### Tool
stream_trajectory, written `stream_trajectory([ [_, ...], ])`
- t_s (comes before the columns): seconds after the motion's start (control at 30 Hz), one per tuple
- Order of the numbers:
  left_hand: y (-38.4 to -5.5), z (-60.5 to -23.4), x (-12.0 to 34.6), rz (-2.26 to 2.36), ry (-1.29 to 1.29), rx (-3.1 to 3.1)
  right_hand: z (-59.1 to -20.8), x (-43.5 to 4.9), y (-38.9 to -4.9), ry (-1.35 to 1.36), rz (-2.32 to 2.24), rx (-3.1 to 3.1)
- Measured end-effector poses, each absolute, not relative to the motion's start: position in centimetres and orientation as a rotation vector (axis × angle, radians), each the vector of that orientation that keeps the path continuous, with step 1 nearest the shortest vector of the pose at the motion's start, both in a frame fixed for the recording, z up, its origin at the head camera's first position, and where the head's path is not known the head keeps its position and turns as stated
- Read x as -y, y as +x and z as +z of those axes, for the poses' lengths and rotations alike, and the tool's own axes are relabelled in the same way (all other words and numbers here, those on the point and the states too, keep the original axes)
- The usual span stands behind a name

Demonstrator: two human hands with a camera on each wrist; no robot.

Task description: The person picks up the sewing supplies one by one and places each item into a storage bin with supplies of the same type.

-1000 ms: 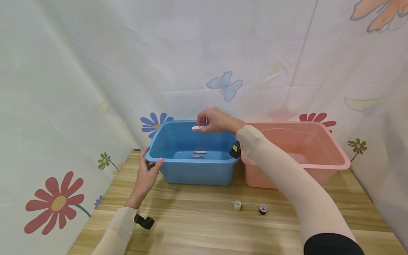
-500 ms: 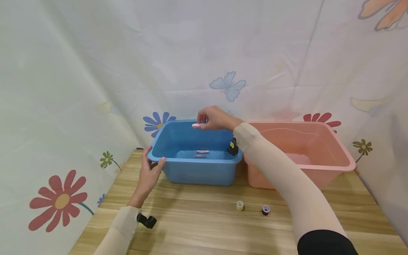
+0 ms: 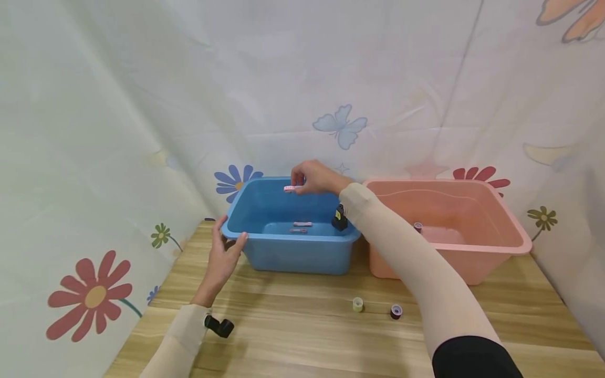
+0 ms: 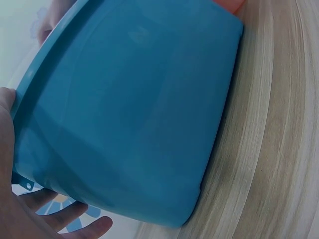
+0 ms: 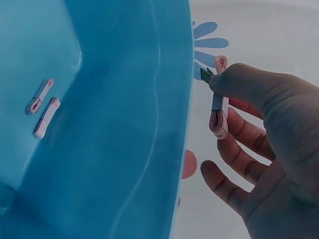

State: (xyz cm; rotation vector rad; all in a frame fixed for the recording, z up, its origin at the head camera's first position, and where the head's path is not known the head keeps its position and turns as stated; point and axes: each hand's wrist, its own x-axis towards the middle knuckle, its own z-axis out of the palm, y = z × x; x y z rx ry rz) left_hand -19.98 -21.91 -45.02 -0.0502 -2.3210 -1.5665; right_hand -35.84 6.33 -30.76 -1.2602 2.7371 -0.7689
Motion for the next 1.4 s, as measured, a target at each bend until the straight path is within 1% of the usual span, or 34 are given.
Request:
stream_trajectory([
  [0.23,-20.0,-45.0,21.9,-1.583,-0.028,2.335,-31.3,-5.9,-36.3,-1.233,-0.755,-2.736],
  [1.4,-20.0,-44.9,22.0,-1.591,-0.023,2.34,-32.8,-5.0,-36.4,-1.307,-0.718,-2.707],
])
